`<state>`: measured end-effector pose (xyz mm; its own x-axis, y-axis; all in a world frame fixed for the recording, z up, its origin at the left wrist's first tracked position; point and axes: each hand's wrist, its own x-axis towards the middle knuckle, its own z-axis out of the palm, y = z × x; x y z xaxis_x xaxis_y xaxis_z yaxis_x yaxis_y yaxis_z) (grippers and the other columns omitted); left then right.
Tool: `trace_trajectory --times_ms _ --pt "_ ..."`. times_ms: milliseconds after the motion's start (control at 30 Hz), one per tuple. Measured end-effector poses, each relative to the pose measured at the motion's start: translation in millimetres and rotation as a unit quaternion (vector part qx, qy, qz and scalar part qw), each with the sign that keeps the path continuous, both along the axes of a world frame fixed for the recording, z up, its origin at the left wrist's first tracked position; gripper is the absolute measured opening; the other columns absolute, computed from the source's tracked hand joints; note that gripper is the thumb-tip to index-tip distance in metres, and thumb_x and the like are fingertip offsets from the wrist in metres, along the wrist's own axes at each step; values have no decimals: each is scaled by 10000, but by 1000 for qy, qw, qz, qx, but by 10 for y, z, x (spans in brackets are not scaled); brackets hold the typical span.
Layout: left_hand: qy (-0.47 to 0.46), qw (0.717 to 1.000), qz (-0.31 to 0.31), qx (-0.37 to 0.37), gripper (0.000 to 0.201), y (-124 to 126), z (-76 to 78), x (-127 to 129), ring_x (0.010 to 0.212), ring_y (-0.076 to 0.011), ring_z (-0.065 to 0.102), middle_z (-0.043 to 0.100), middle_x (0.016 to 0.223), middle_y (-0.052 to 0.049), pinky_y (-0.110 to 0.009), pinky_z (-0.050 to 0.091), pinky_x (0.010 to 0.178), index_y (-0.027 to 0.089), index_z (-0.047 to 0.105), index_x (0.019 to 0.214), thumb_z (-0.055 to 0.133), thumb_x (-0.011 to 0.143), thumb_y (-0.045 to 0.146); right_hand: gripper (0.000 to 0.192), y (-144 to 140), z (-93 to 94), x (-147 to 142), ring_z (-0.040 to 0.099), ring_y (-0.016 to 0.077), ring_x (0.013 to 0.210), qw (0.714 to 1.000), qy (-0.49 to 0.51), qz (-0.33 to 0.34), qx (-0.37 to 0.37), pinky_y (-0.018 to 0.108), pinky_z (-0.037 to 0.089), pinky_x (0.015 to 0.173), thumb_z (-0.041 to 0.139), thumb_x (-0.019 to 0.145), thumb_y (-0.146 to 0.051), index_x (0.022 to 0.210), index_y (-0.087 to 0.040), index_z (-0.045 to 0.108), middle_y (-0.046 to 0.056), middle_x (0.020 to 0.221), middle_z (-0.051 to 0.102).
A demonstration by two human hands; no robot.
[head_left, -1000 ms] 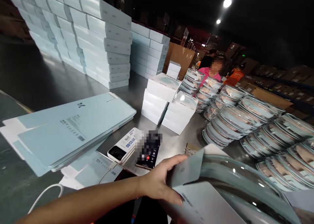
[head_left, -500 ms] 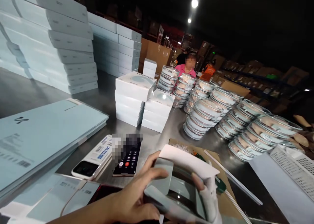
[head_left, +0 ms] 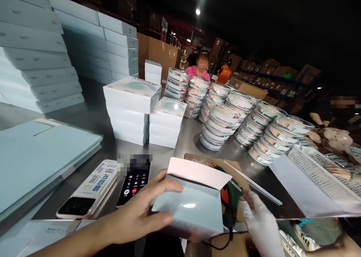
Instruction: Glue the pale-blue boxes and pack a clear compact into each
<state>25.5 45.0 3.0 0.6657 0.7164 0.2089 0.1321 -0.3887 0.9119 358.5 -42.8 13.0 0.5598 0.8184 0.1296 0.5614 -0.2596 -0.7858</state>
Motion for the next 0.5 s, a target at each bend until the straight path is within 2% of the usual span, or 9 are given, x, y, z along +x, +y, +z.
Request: trace_trajectory --times_ms 33,100,167,233,300,367,433,500 --pt "4 1000 -12 11 467 23 18 -22 1407 -341 453 549 1445 -69 -417 429 1131 313 614 1281 717 825 292 213 28 -31 132 726 312 785 997 -9 -15 -76 387 539 721 746 676 -442 737 -263 649 71 730 734" --pt "6 999 -22 36 590 58 -5 -44 1300 -285 563 526 1454 -56 -339 484 1071 328 600 1301 755 751 180 250 89 -143 285 659 255 557 985 33 -27 -169 332 479 549 770 603 -378 548 -268 552 22 501 615" --pt "12 998 -13 54 616 91 -75 -43 1299 -276 570 516 1467 -49 -339 470 1089 347 612 1310 778 743 175 259 115 -275 323 563 202 396 975 102 -19 -196 291 390 419 765 580 -376 519 -256 544 2 413 561" --pt "19 998 10 58 594 131 -124 -21 1312 -303 561 527 1464 -60 -380 450 1114 348 650 1292 815 735 226 307 74 -370 308 506 172 342 964 183 -10 -194 269 333 365 723 597 -488 533 -243 549 5 409 560" --pt "14 998 43 52 544 177 -101 25 1259 -317 597 581 1399 -74 -414 453 1111 327 703 1230 842 708 261 432 -28 -398 279 504 152 372 956 247 0 -158 263 365 383 657 616 -643 532 -241 522 2 436 556" --pt "6 997 66 38 489 216 -4 87 1205 -317 629 636 1316 -85 -425 468 1093 296 736 1173 844 696 275 497 -136 -364 246 586 161 480 947 308 19 -86 283 482 490 657 628 -718 577 -233 565 20 545 633" --pt "1 997 78 26 451 238 119 152 1173 -316 647 677 1244 -96 -425 487 1069 266 749 1146 830 703 294 513 -193 -287 207 721 236 745 918 391 60 25 356 582 697 731 612 -729 779 -245 711 74 835 774" --pt "9 995 95 22 455 235 214 209 1164 -325 652 685 1217 -111 -440 499 1053 249 750 1154 818 709 314 640 -185 -194 170 714 333 1074 881 442 114 125 462 580 880 741 617 -758 1070 -306 748 103 1160 773"
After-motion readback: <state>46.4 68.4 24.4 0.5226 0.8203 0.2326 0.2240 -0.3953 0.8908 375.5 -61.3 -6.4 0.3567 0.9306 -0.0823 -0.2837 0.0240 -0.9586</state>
